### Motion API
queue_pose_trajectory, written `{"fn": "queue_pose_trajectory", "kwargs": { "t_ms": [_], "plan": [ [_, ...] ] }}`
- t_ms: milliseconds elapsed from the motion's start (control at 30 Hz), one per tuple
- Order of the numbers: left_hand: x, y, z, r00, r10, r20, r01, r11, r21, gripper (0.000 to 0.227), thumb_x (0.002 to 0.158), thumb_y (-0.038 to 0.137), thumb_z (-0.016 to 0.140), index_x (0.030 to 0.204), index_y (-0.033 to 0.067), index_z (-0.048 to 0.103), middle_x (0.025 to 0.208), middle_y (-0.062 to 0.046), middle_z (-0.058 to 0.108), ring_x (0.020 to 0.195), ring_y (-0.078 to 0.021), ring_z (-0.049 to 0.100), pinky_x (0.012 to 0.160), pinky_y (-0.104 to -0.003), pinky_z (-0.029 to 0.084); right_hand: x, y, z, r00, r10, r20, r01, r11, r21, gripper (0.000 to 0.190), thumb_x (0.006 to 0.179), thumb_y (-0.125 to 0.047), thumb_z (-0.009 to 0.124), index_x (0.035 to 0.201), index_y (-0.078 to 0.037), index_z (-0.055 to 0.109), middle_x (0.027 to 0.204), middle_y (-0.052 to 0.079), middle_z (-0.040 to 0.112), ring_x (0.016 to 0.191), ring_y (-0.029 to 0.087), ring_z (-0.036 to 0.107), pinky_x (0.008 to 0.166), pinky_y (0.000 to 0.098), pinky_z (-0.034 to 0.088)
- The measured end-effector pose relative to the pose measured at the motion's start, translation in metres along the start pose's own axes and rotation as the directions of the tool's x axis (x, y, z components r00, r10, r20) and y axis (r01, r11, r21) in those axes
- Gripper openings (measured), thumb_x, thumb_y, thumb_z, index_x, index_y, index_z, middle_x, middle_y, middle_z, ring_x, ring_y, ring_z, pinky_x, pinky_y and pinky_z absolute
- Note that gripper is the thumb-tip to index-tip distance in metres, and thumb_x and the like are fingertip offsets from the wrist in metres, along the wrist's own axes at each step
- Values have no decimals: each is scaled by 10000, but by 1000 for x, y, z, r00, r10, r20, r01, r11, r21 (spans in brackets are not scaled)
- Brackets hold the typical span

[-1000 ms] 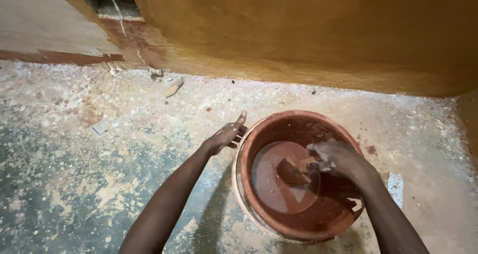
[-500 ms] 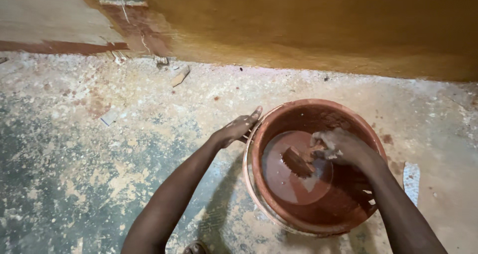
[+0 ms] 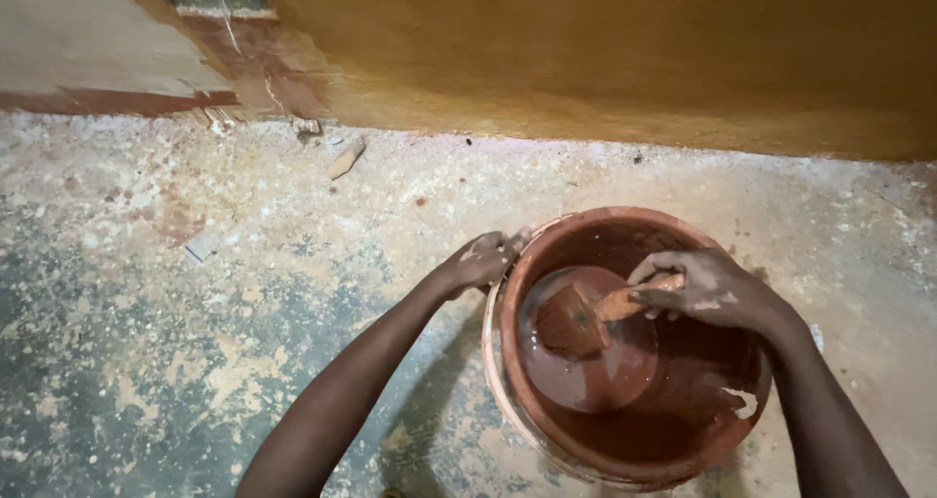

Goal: The person paints a wall with reddish-brown paint using a wide brush. They repeatedly dip the brush into a bucket of paint and apply it to the wall surface, covering a large area in a room with unfinished walls and a concrete floor.

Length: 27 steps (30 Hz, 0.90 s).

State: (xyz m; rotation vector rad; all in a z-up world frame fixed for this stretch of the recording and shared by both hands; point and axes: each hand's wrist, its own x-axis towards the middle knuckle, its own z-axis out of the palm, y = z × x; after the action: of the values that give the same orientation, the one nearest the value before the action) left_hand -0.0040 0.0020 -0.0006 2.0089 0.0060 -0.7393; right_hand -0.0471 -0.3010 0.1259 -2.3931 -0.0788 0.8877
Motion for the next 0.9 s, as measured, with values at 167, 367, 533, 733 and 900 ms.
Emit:
{"fn": "queue_pose_trajectory", "kwargs": {
  "t_ms": [167,367,533,733,900],
  "plan": [
    [2,-12,4,993,27,113,6,961,-278,856,885,776,379,1151,28,701,1076,-192,727,944,-296,720,787,-478,620,17,5,6,994,-76,-75,57,971,-233,434,799,-551,765,1051,-198,790,945,25,810,839,185,757,816,353,597],
    [18,-20,23,997,70,-32,-75,976,-204,890,937,770,378,943,-20,787,843,-174,745,799,-247,680,698,-385,551,38,17,31,928,-355,-116,334,928,-167,443,772,-522,744,980,-137,812,1004,53,821,963,201,739,879,384,567],
    [29,-25,33,992,46,-117,-52,998,-42,955,1016,778,374,812,-98,697,682,-172,594,691,-245,556,624,-441,471,45,1,31,915,-385,-116,361,913,-190,448,766,-528,738,976,-139,812,998,56,821,958,202,755,885,378,568],
    [39,-64,21,991,67,-113,-87,980,-179,672,1019,581,421,905,-29,679,695,-110,615,637,-235,593,589,-404,527,49,-26,34,921,-379,-88,358,913,-194,480,758,-517,732,1023,-124,811,1021,66,826,969,242,760,894,398,564],
    [30,-100,-35,982,26,-187,-51,990,-133,431,1034,388,452,979,17,665,685,-58,617,584,-237,613,541,-380,562,60,-54,59,928,-373,-26,359,908,-215,453,803,-512,706,1067,-156,800,993,87,817,888,252,781,859,389,591]
  ]
}}
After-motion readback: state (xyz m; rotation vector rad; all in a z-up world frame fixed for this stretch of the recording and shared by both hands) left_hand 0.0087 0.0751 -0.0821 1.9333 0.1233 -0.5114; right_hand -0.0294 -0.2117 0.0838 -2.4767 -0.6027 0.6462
